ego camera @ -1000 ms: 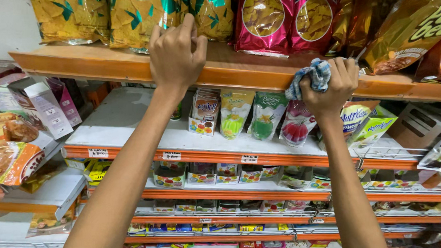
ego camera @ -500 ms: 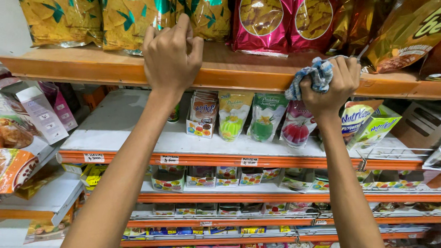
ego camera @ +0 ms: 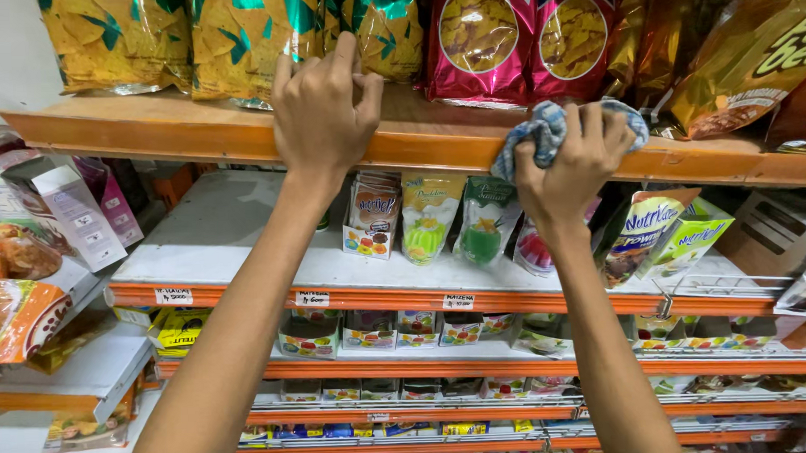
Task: The person wipes down grocery store shelves with a cloth, moving various packaged goods aside to reach the shelf surface.
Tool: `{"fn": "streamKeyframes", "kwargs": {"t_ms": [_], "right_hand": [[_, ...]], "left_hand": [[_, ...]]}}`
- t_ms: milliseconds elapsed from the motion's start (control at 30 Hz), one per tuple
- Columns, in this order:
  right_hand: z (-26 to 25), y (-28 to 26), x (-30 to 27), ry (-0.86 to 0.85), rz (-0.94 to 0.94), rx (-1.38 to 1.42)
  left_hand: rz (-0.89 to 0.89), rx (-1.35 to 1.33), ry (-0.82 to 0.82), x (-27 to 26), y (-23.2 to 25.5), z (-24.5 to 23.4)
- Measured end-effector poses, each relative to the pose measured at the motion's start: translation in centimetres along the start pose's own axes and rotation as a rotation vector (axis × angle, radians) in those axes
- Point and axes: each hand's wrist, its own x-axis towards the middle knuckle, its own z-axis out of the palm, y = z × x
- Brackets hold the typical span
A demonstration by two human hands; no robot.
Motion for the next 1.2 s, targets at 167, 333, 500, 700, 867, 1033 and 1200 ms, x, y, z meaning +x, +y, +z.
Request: {"fn": "streamKeyframes", "kwargs": {"t_ms": [167, 333, 500, 700, 867, 1033, 1200], "right_hand": [[0.7, -3.1, 0.6, -0.065, -0.081, -0.05], [1.2, -9.1, 1.3, -0.173, -0.188, 0.015], [1.9, -14.3, 1.3, -0.219, -0.316, 0.107], [1.8, -11.5, -1.2, -0.04, -0.358, 0.039], [-0.4, -4.5, -4.7, -0.067, -0.145, -0.165], [-4.3, 2.8, -5.3, 0.017, 0.003, -0.121], [-4.9, 2.0, -4.7, -0.006, 0.062, -0.01]], "left_hand": [[-0.006, -0.001, -0.009, 0.1, 0.0, -0.2], [-0.019, 0.006, -0.042, 0.0, -0.1, -0.1], [0.008, -0.007, 0.009, -0.4, -0.7, 0.3], [0.013, -0.035, -0.01, -0.4, -0.7, -0.2], [0.023, -0.034, -0.016, -0.3, -0.6, -0.2], [0.029, 0.004, -0.015, -0.5, -0.7, -0.1], [0.016, -0.01, -0.029, -0.6, -0.7, -0.2]]}}
